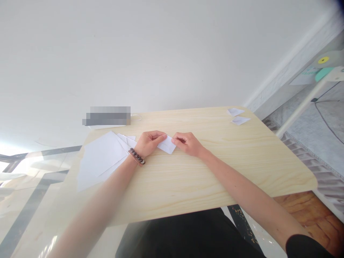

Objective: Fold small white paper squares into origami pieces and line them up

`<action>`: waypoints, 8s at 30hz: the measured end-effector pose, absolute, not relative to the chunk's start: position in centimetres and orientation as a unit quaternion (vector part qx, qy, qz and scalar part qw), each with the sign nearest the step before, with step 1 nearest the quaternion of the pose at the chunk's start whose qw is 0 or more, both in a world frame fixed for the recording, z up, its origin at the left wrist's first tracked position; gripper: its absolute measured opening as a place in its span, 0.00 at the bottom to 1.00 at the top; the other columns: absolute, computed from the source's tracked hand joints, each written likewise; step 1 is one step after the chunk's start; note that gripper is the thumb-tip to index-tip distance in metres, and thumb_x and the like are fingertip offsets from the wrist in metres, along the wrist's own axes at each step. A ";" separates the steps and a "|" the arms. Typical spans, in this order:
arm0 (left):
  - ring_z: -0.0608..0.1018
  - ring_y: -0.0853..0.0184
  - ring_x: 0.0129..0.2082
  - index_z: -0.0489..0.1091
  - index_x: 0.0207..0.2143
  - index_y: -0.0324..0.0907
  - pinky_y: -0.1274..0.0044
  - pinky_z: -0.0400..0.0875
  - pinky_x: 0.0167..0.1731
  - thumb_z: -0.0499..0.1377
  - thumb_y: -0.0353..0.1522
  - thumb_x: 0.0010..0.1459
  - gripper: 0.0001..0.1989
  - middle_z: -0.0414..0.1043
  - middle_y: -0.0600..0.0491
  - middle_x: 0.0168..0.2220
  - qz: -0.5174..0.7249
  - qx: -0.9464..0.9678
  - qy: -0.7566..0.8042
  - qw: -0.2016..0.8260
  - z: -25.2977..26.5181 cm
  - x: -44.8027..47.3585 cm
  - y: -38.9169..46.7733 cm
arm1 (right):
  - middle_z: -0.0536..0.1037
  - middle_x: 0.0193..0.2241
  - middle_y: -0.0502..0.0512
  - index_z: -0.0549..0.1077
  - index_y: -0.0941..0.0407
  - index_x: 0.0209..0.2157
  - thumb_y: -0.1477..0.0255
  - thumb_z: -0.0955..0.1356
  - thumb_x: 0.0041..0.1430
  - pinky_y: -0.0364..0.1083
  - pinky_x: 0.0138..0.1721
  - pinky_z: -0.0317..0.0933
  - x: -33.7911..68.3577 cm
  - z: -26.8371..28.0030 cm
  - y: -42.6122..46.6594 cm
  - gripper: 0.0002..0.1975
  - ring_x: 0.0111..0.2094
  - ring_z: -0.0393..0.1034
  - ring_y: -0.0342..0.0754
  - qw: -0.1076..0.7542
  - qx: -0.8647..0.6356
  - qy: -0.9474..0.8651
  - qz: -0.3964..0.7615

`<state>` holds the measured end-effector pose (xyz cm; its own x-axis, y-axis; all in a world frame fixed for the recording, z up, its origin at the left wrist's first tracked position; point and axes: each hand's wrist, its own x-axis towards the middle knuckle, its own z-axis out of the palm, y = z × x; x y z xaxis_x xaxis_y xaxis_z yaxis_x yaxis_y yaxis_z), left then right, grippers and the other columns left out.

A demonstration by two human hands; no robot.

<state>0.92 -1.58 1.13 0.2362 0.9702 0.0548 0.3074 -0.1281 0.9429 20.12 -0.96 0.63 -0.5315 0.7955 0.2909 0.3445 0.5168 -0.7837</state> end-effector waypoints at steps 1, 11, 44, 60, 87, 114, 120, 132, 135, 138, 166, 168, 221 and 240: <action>0.72 0.67 0.30 0.73 0.32 0.37 0.78 0.65 0.29 0.56 0.45 0.49 0.19 0.74 0.51 0.31 0.372 0.653 0.494 0.437 1.1 0.9 -1.6 | 0.60 0.18 0.46 0.64 0.58 0.22 0.67 0.60 0.56 0.39 0.22 0.47 20.1 0.6 -1.0 0.12 0.19 0.50 0.37 0.329 -0.354 -0.806 0.342; 0.73 0.67 0.30 0.73 0.34 0.37 0.78 0.65 0.29 0.58 0.43 0.48 0.18 0.75 0.50 0.32 0.383 0.632 0.490 0.462 1.1 0.9 -1.6 | 0.61 0.18 0.46 0.65 0.58 0.24 0.68 0.60 0.55 0.39 0.22 0.47 20.1 0.3 -0.7 0.10 0.20 0.52 0.37 0.328 -0.359 -0.800 0.351; 0.71 0.64 0.43 0.71 0.40 0.43 0.70 0.64 0.46 0.59 0.37 0.50 0.14 0.72 0.52 0.42 0.301 0.795 0.494 0.181 0.4 0.7 -1.3 | 0.67 0.22 0.49 0.65 0.57 0.22 0.67 0.63 0.53 0.40 0.29 0.52 20.0 -0.7 0.1 0.10 0.26 0.60 0.40 0.299 -0.488 -0.809 0.133; 0.67 0.63 0.41 0.69 0.41 0.42 0.72 0.64 0.40 0.53 0.37 0.57 0.13 0.70 0.51 0.39 0.181 0.858 0.480 -0.013 0.4 1.2 -2.0 | 0.70 0.31 0.50 0.71 0.55 0.35 0.70 0.63 0.56 0.40 0.33 0.56 21.5 -0.2 0.4 0.07 0.28 0.62 0.39 0.273 -0.421 -0.845 0.185; 0.70 0.63 0.36 0.71 0.35 0.43 0.73 0.62 0.31 0.48 0.44 0.57 0.18 0.69 0.51 0.34 0.161 0.830 0.531 -0.061 0.7 1.7 -2.8 | 0.70 0.32 0.51 0.75 0.53 0.35 0.66 0.65 0.54 0.41 0.33 0.57 21.3 -0.6 0.6 0.10 0.30 0.64 0.40 0.287 -0.443 -0.829 0.186; 0.63 0.59 0.41 0.59 0.53 0.45 0.66 0.59 0.42 0.46 0.40 0.57 0.22 0.60 0.46 0.39 0.133 0.864 0.485 -0.033 0.5 1.6 -1.7 | 0.70 0.31 0.52 0.75 0.54 0.34 0.68 0.61 0.58 0.41 0.33 0.56 21.5 -0.2 0.6 0.11 0.29 0.64 0.40 0.245 -0.432 -0.858 0.133; 0.63 0.59 0.45 0.58 0.54 0.45 0.65 0.58 0.46 0.46 0.40 0.58 0.22 0.59 0.47 0.45 0.152 0.858 0.490 -0.017 0.1 1.4 -1.8 | 0.70 0.31 0.52 0.73 0.55 0.36 0.66 0.63 0.56 0.41 0.34 0.57 21.6 -0.1 0.4 0.10 0.30 0.66 0.41 0.256 -0.424 -0.854 0.160; 0.68 0.60 0.45 0.66 0.46 0.45 0.69 0.63 0.41 0.50 0.43 0.56 0.19 0.67 0.49 0.44 0.157 0.875 0.456 -0.030 0.9 0.5 -2.3 | 0.69 0.33 0.52 0.73 0.54 0.38 0.61 0.66 0.52 0.42 0.35 0.58 22.0 -0.1 0.7 0.14 0.31 0.66 0.41 0.255 -0.411 -0.852 0.202; 0.69 0.61 0.43 0.67 0.44 0.44 0.69 0.64 0.41 0.49 0.42 0.57 0.18 0.68 0.48 0.43 0.164 0.877 0.449 -0.037 0.9 0.5 -2.2 | 0.70 0.34 0.52 0.73 0.54 0.37 0.61 0.65 0.53 0.41 0.35 0.58 21.9 0.0 0.6 0.14 0.30 0.66 0.40 0.265 -0.404 -0.855 0.190; 0.70 0.62 0.41 0.68 0.42 0.43 0.71 0.65 0.38 0.48 0.41 0.57 0.17 0.69 0.48 0.40 0.168 0.876 0.449 -0.042 0.9 0.6 -2.3 | 0.71 0.33 0.52 0.73 0.54 0.36 0.61 0.64 0.54 0.41 0.34 0.57 21.7 0.0 0.5 0.13 0.30 0.66 0.40 0.273 -0.403 -0.855 0.177; 0.70 0.65 0.39 0.70 0.39 0.42 0.74 0.65 0.37 0.47 0.34 0.60 0.13 0.71 0.50 0.36 0.208 0.879 0.429 -0.031 0.1 0.1 -1.4 | 0.72 0.31 0.51 0.72 0.55 0.32 0.64 0.59 0.59 0.40 0.31 0.54 21.1 -0.4 0.6 0.13 0.29 0.65 0.40 0.277 -0.425 -0.855 0.111; 0.71 0.65 0.39 0.69 0.38 0.42 0.74 0.65 0.37 0.47 0.34 0.60 0.13 0.71 0.50 0.36 0.205 0.874 0.439 -0.030 0.0 0.0 -1.3 | 0.71 0.33 0.51 0.71 0.54 0.35 0.66 0.59 0.60 0.40 0.31 0.55 21.2 -0.2 0.4 0.12 0.29 0.64 0.40 0.282 -0.415 -0.858 0.112; 0.75 0.67 0.29 0.72 0.32 0.38 0.76 0.70 0.32 0.61 0.44 0.44 0.19 0.76 0.51 0.30 0.401 0.600 0.525 0.451 0.8 0.8 -1.5 | 0.70 0.27 0.51 0.65 0.56 0.30 0.66 0.58 0.59 0.41 0.33 0.57 19.5 0.1 -0.4 0.10 0.29 0.64 0.41 0.431 -0.416 -0.768 0.227; 0.77 0.63 0.31 0.71 0.38 0.38 0.72 0.72 0.35 0.62 0.43 0.44 0.22 0.76 0.48 0.32 0.391 0.569 0.522 0.501 1.2 1.2 -1.7 | 0.72 0.25 0.50 0.65 0.56 0.27 0.63 0.63 0.53 0.42 0.31 0.61 19.4 -0.1 -0.2 0.10 0.28 0.67 0.42 0.462 -0.439 -0.697 0.330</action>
<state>1.17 -1.69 1.16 0.1496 0.9857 -0.0782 0.2036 0.0467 0.9779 19.42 -0.19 -0.06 -0.1882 0.9162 0.3538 0.3072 0.3971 -0.8648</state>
